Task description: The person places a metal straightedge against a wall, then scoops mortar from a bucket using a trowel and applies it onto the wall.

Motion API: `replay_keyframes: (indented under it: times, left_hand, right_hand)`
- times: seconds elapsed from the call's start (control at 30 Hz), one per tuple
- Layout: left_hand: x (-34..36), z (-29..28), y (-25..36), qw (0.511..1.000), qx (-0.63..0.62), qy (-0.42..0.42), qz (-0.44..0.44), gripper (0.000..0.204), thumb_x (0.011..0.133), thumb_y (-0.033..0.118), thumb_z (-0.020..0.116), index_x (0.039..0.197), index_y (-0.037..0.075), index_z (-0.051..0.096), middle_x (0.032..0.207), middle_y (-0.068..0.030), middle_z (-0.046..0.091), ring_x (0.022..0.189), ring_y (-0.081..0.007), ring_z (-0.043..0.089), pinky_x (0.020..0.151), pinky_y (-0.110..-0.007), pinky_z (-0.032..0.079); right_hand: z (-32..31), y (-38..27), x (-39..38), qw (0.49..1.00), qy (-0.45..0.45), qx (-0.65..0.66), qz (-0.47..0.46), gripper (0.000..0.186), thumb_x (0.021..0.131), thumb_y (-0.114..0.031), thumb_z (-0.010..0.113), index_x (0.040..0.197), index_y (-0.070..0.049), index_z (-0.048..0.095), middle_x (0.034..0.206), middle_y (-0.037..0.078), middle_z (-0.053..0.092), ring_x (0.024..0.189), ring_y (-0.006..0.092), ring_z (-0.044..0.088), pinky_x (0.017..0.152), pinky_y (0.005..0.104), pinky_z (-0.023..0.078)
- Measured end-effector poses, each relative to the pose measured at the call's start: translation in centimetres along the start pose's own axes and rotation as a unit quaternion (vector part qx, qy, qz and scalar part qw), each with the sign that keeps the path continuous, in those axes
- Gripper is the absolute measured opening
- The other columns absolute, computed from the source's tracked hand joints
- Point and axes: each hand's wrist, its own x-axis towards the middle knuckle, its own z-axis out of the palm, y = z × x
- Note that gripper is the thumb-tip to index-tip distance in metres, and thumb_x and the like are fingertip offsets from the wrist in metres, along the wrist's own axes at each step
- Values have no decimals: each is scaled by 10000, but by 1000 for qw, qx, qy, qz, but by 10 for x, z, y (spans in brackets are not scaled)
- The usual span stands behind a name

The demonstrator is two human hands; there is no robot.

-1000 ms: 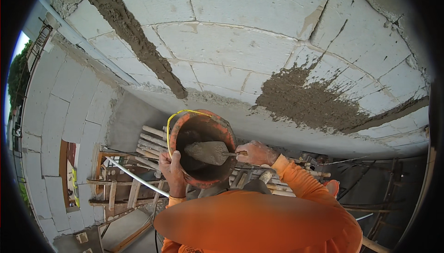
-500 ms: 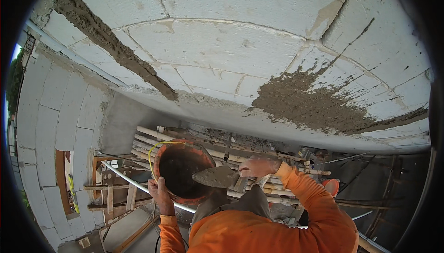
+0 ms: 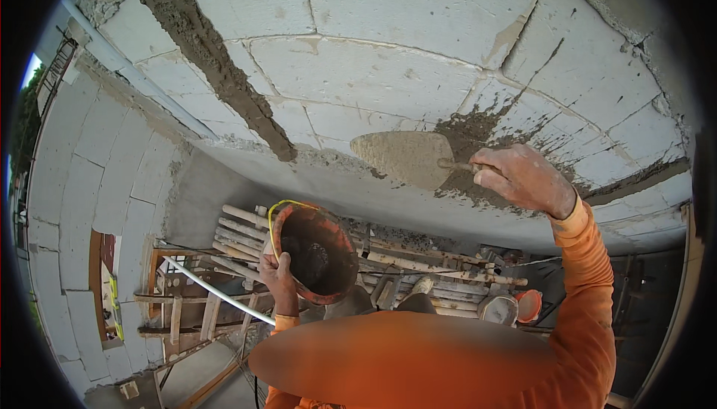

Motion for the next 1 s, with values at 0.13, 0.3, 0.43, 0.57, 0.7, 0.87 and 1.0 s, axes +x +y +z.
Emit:
replay_keyframes:
  times: [0.13,0.3,0.43,0.57,0.7,0.87,1.0]
  left_hand:
    - [-12,33,33,996,-54,-64,33,308,911,107,716,782,113,437,756,78,376,674,-39,328,586,-234,297]
    - [-21,78,77,990,-47,-128,42,282,908,104,712,786,109,457,766,71,421,684,-35,355,596,-218,314]
    - [-33,105,100,979,-60,-189,50,242,900,87,705,803,93,484,762,68,449,689,-33,367,598,-214,321]
    - [-44,108,116,974,-40,-214,64,205,894,82,704,825,77,511,786,67,471,699,-29,382,602,-210,325]
    - [-44,80,122,977,-54,-192,73,264,905,91,717,798,107,476,754,87,405,665,-31,332,578,-228,304]
    - [-35,45,101,988,-81,-128,31,310,927,74,706,785,123,434,731,75,384,643,-35,321,567,-217,299]
    - [-31,15,76,994,-80,-73,25,292,931,70,696,800,117,440,742,75,385,639,-33,322,565,-216,297]
  right_hand:
    - [112,-20,20,986,-77,-145,24,275,969,-319,661,1007,-56,731,847,179,735,833,358,734,766,466,579]
    - [230,-30,41,970,-59,-236,-13,159,902,-167,671,973,-49,751,855,132,761,855,307,762,760,413,598]
    - [260,-10,24,971,-180,-154,22,244,934,-261,658,966,-27,719,930,176,754,869,344,754,789,479,580]
    - [275,11,-7,983,-166,15,72,381,961,-372,634,1139,-50,731,1007,234,741,1000,421,713,913,535,545]
    - [292,14,-27,981,-133,136,48,416,959,-389,632,1215,-73,720,1048,232,742,1007,435,700,936,528,541]
    - [278,-1,-14,985,-106,128,54,409,969,-408,594,1233,-122,718,1100,225,740,1049,434,693,968,544,529]
    - [240,-19,-3,974,-176,144,15,423,969,-415,593,1242,-116,715,1104,228,739,1029,448,695,950,541,535]
